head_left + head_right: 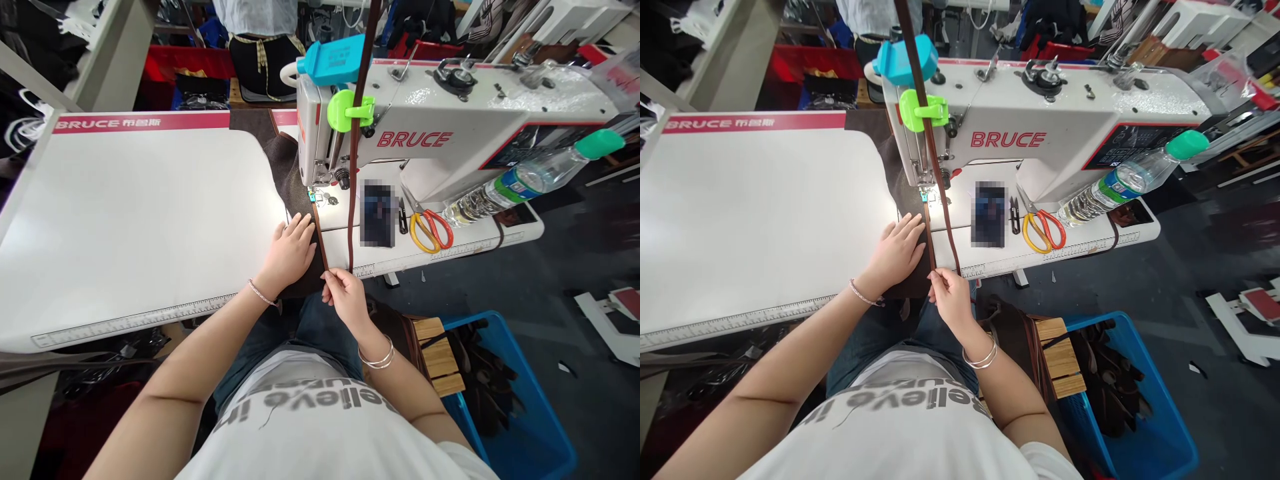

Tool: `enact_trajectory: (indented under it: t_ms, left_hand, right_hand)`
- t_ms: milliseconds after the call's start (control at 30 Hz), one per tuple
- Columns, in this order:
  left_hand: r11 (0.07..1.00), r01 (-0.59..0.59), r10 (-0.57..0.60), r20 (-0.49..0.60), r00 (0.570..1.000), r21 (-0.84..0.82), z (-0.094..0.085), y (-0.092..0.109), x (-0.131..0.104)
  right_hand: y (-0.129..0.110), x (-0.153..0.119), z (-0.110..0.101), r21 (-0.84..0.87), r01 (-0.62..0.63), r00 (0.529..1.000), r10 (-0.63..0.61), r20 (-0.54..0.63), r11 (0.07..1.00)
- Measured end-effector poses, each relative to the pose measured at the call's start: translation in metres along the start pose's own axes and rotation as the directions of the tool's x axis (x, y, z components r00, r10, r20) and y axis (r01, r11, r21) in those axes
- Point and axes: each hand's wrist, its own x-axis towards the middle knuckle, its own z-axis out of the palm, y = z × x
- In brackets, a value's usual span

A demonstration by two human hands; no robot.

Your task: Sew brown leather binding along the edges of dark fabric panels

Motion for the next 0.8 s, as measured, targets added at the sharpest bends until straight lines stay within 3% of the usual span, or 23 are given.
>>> enact_trajectory:
  t_ms: [800]
  left_hand:
    - [1.000,-0.006,0.006,-0.008,1.000,-0.031,0.0007,-0.0083,0.0039]
  right_hand:
    - [-0.0058,0.0029,0.0041,-0.036,-0.034,0.999,0.034,-0.012,0.999]
